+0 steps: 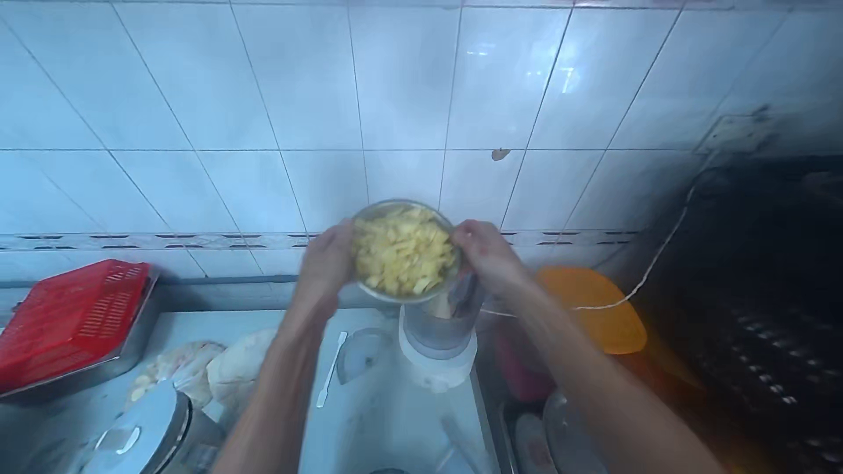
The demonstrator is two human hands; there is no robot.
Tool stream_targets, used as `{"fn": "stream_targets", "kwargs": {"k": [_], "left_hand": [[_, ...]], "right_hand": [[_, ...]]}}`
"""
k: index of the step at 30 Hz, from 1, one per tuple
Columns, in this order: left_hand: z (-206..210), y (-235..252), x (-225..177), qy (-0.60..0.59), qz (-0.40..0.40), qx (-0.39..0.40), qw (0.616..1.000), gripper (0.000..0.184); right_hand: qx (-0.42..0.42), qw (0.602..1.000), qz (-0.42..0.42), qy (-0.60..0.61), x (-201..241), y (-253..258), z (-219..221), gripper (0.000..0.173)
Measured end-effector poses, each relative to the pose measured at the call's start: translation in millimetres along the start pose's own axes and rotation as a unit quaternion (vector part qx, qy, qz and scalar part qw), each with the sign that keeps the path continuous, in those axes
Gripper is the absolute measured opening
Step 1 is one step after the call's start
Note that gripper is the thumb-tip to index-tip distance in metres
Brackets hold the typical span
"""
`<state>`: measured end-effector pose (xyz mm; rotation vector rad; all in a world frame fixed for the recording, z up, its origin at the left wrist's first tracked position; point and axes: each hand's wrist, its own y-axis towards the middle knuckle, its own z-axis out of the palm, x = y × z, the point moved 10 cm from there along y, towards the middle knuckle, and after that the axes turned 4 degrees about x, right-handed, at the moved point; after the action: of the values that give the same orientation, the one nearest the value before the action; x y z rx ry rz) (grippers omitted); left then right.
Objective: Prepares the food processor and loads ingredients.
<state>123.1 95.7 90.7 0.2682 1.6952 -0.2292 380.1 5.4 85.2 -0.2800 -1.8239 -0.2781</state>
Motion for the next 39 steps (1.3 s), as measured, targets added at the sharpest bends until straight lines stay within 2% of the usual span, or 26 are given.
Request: {"fn": "stream_targets", "kwargs": {"k": [2,4,8,10,14,19,24,30,33,39], "left_hand": [[45.2,25.0,7.3,-0.158,-0.030,0.022,0.987,0.052],[79.6,48.9,10.7,-0.232,-0.008,0.021,0.973,0.048],[120.3,69.7,28.6,-0.230,0.042,-0.002,0.972,0.052],[129.7,71.4,38.6,-0.238,0.059,-0.018,0.969,0.053],[133.4,66.9,59.4,-0.263,0.084,-0.024,0.961,0.056],[129.3,73.4,62.9,-0.272,0.134,-0.023,0.953,0.049],[127.4,73.0,61.5,-0.247,0.173,-0.029,0.953,0.050],[114.0,72.1,55.2,-0.231,0.232,-0.085,0.941,0.043],[111.2,67.1,50.9,-0.223,0.257,-0.076,0.937,0.043],[106.3,62.4,55.6,-0.239,0.235,-0.104,0.937,0.038]], "right_hand": [[-0.068,0.997,-0.015,-0.016,3.0,24.2,-31.1,0.025],[-0.128,0.990,-0.037,-0.043,-2.1,40.0,-50.3,0.028],[-0.143,0.987,-0.049,0.059,-36.0,45.6,-48.4,0.047],[-0.146,0.981,-0.063,0.115,-50.8,54.8,-46.9,0.050],[-0.139,0.972,-0.110,0.154,-73.0,57.0,-38.5,0.055],[-0.145,0.960,-0.188,0.146,-78.0,68.1,-34.9,0.049],[-0.134,0.964,-0.182,0.136,-78.2,66.5,-31.3,0.048],[-0.101,0.963,-0.198,0.152,-80.2,64.9,-30.1,0.051],[-0.075,0.970,-0.169,0.159,-81.1,58.4,-26.3,0.050],[-0.080,0.990,-0.109,0.045,-77.1,39.3,-24.9,0.051]]}}
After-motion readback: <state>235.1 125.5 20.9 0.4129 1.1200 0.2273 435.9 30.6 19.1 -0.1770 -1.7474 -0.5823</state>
